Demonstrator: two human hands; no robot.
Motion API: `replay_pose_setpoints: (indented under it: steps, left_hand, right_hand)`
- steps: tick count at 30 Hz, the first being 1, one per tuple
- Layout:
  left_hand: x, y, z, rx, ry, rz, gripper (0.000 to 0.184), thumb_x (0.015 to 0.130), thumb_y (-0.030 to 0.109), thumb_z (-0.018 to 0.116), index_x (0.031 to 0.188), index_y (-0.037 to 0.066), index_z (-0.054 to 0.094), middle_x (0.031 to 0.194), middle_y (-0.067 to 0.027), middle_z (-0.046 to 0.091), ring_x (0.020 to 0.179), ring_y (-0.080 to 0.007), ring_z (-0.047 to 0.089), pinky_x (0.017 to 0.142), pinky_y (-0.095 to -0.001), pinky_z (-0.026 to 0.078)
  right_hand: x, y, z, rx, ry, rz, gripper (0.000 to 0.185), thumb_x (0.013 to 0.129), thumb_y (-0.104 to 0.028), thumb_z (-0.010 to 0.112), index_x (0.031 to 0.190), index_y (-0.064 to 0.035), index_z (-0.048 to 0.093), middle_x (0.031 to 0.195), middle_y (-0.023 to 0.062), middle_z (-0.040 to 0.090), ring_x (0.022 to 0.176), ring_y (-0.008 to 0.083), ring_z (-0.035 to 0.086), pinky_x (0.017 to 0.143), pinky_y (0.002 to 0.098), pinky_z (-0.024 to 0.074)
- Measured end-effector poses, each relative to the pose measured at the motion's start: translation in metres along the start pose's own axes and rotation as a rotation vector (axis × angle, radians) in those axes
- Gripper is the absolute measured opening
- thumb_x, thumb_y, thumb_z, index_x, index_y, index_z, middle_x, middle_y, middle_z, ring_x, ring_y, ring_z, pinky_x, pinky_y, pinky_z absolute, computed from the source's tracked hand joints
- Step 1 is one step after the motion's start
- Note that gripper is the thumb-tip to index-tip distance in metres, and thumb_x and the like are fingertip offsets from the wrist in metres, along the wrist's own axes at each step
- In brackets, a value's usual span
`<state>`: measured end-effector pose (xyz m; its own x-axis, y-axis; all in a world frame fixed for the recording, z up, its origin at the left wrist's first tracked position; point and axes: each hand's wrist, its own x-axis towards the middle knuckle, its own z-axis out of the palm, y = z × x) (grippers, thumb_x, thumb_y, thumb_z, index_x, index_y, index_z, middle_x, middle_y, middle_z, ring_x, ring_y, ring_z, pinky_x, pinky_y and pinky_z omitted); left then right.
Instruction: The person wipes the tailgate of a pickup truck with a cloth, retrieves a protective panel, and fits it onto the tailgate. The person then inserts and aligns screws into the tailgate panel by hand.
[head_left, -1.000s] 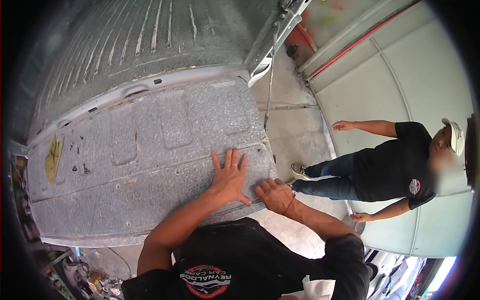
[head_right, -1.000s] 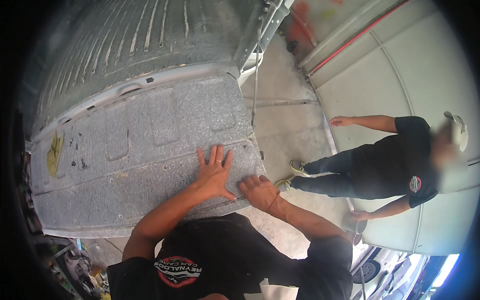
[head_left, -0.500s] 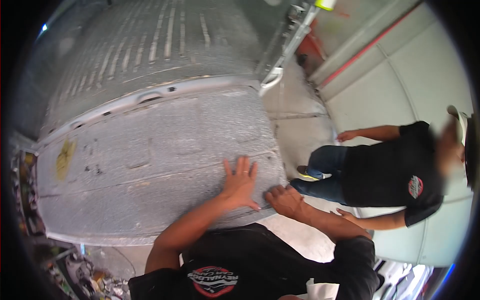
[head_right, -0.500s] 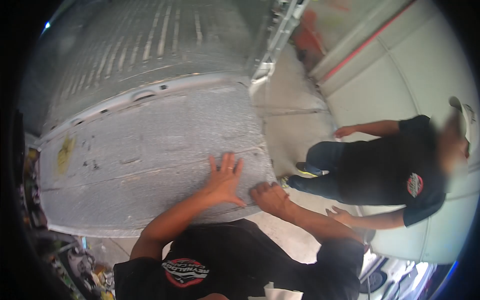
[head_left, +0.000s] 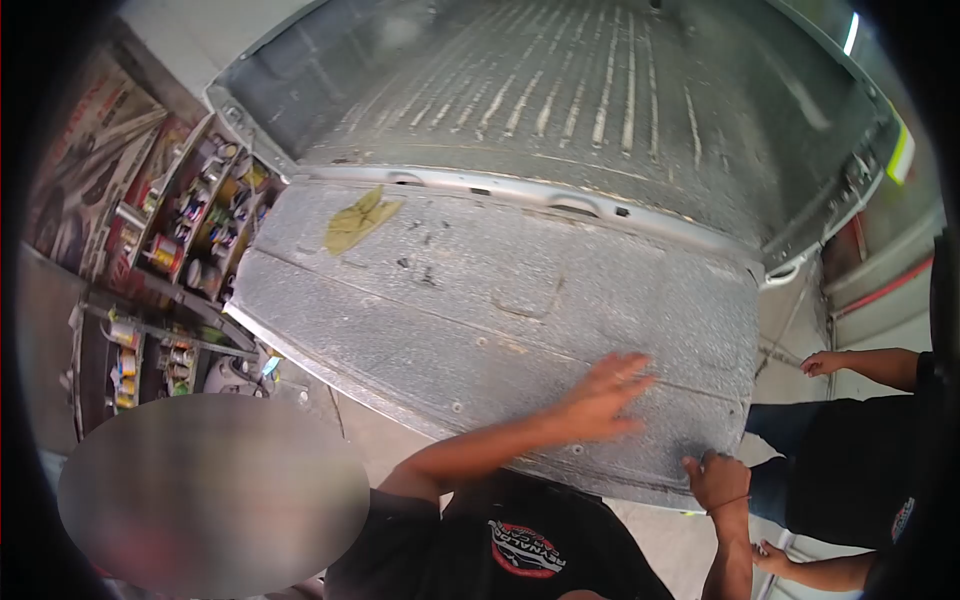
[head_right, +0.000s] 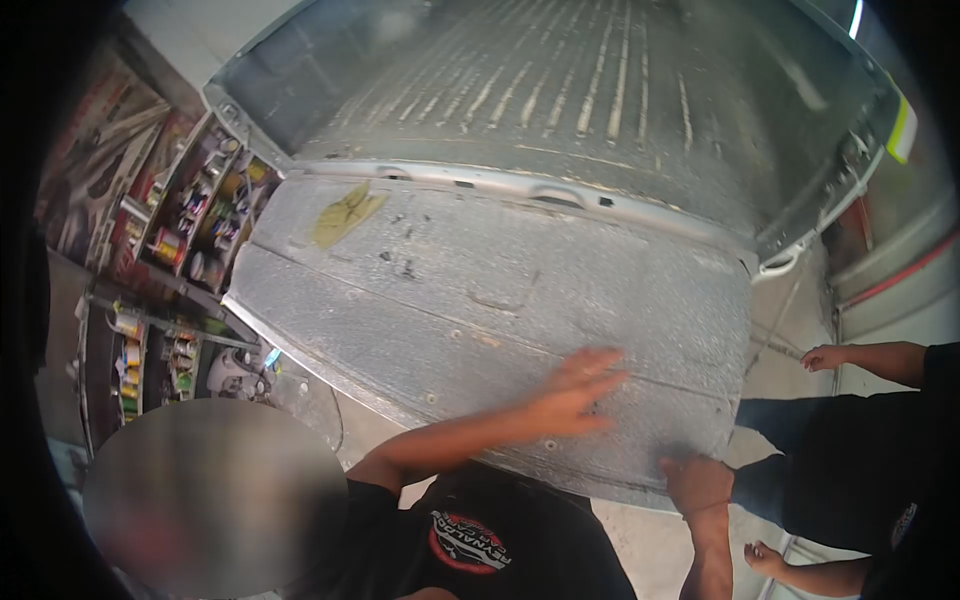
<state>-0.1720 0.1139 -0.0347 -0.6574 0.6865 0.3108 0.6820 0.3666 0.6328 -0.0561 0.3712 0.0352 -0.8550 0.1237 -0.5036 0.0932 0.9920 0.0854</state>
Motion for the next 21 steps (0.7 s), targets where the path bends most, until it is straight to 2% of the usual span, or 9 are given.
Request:
replay_pose_setpoints:
  steps: [1, 2, 3, 7, 10, 11, 13, 18, 21]
  left_hand:
    - [-0.017, -0.020, -0.030, 0.031, 0.052, -0.119, 0.051, 0.085, 0.034, 0.067, 0.125, 0.004, 0.057, 0.132, -0.0198, 0.051, 0.124, -0.0372, 0.046, 0.105, -0.0506, 0.034]
    - [-0.036, -0.044, -0.058, 0.056, 0.104, -0.233, 0.037, 0.088, 0.029, 0.066, 0.115, 0.004, 0.064, 0.118, -0.0175, 0.063, 0.111, -0.0361, 0.059, 0.098, -0.0474, 0.044]
    - [-0.056, -0.068, -0.085, 0.126, 0.361, -0.272, 0.020, 0.089, 0.019, 0.064, 0.100, 0.004, 0.069, 0.095, -0.0155, 0.069, 0.089, -0.0349, 0.066, 0.081, -0.0435, 0.052]
    - [-0.138, -0.156, -0.205, 0.293, 0.599, -0.619, 0.016, 0.086, 0.009, 0.061, 0.100, 0.004, 0.068, 0.095, -0.0180, 0.066, 0.086, -0.0376, 0.064, 0.079, -0.0430, 0.052]
    - [-0.170, -0.207, -0.251, 0.364, 0.532, -0.781, 0.021, 0.084, 0.008, 0.063, 0.104, 0.004, 0.068, 0.099, -0.0193, 0.065, 0.090, -0.0379, 0.064, 0.081, -0.0430, 0.051]
    - [-0.169, -0.218, -0.257, 0.334, 0.536, -0.758, 0.021, 0.084, 0.008, 0.063, 0.104, 0.004, 0.068, 0.099, -0.0193, 0.065, 0.090, -0.0379, 0.064, 0.081, -0.0430, 0.051]
    - [-0.169, -0.231, -0.264, 0.385, 0.525, -0.628, 0.025, 0.083, 0.007, 0.064, 0.107, 0.004, 0.067, 0.102, -0.0204, 0.064, 0.093, -0.0385, 0.063, 0.082, -0.0433, 0.051]
    - [-0.188, -0.284, -0.274, 0.308, 0.278, -0.524, 0.029, 0.081, 0.005, 0.065, 0.110, 0.002, 0.066, 0.101, -0.0207, 0.064, 0.094, -0.0388, 0.062, 0.083, -0.0445, 0.051]
    - [-0.197, -0.289, -0.280, 0.206, 0.251, -0.473, 0.035, 0.080, 0.008, 0.067, 0.114, 0.003, 0.064, 0.106, -0.0213, 0.062, 0.094, -0.0398, 0.062, 0.083, -0.0438, 0.050]
  right_hand:
    - [0.011, -0.015, -0.010, -0.003, 0.010, -0.014, 0.019, 0.085, -0.027, 0.063, 0.088, -0.0084, 0.066, 0.087, 0.0165, 0.068, 0.076, 0.0362, 0.069, 0.066, 0.0453, 0.0547]
    - [0.022, -0.033, -0.020, 0.181, 0.211, -0.099, 0.021, 0.084, -0.027, 0.065, 0.087, -0.0060, 0.067, 0.087, 0.0178, 0.068, 0.077, 0.0371, 0.068, 0.067, 0.0456, 0.0536]
    - [0.032, -0.052, -0.030, 0.364, 0.408, -0.185, 0.023, 0.083, -0.027, 0.068, 0.085, -0.0037, 0.067, 0.087, 0.0190, 0.067, 0.077, 0.0381, 0.066, 0.069, 0.0460, 0.0525]
    - [0.103, -0.198, -0.054, 0.552, 0.524, -0.543, 0.017, 0.085, -0.018, 0.066, 0.093, -0.0030, 0.069, 0.085, 0.0178, 0.064, 0.080, 0.0378, 0.063, 0.073, 0.0451, 0.0509]
    - [0.181, -0.333, -0.065, 0.676, 0.487, -0.706, 0.023, 0.087, -0.016, 0.063, 0.106, -0.0024, 0.066, 0.100, 0.0201, 0.065, 0.090, 0.0384, 0.063, 0.082, 0.0442, 0.0504]
    - [0.210, -0.373, -0.068, 0.660, 0.607, -0.739, 0.022, 0.085, -0.013, 0.064, 0.104, -0.0022, 0.065, 0.092, 0.0183, 0.065, 0.087, 0.0373, 0.063, 0.077, 0.0438, 0.0502]
    - [0.260, -0.440, -0.081, 0.685, 0.583, -0.640, 0.028, 0.086, -0.014, 0.061, 0.112, -0.0019, 0.063, 0.103, 0.0227, 0.063, 0.095, 0.0404, 0.062, 0.085, 0.0461, 0.0500]
    - [0.323, -0.521, -0.086, 0.579, 0.706, -0.278, 0.013, 0.084, -0.010, 0.059, 0.092, -0.0028, 0.067, 0.092, 0.0216, 0.065, 0.084, 0.0396, 0.066, 0.072, 0.0475, 0.0547]
    - [0.333, -0.523, -0.072, 0.520, 0.752, -0.240, 0.015, 0.079, -0.005, 0.054, 0.085, -0.0026, 0.067, 0.091, 0.0211, 0.066, 0.078, 0.0368, 0.067, 0.069, 0.0469, 0.0556]
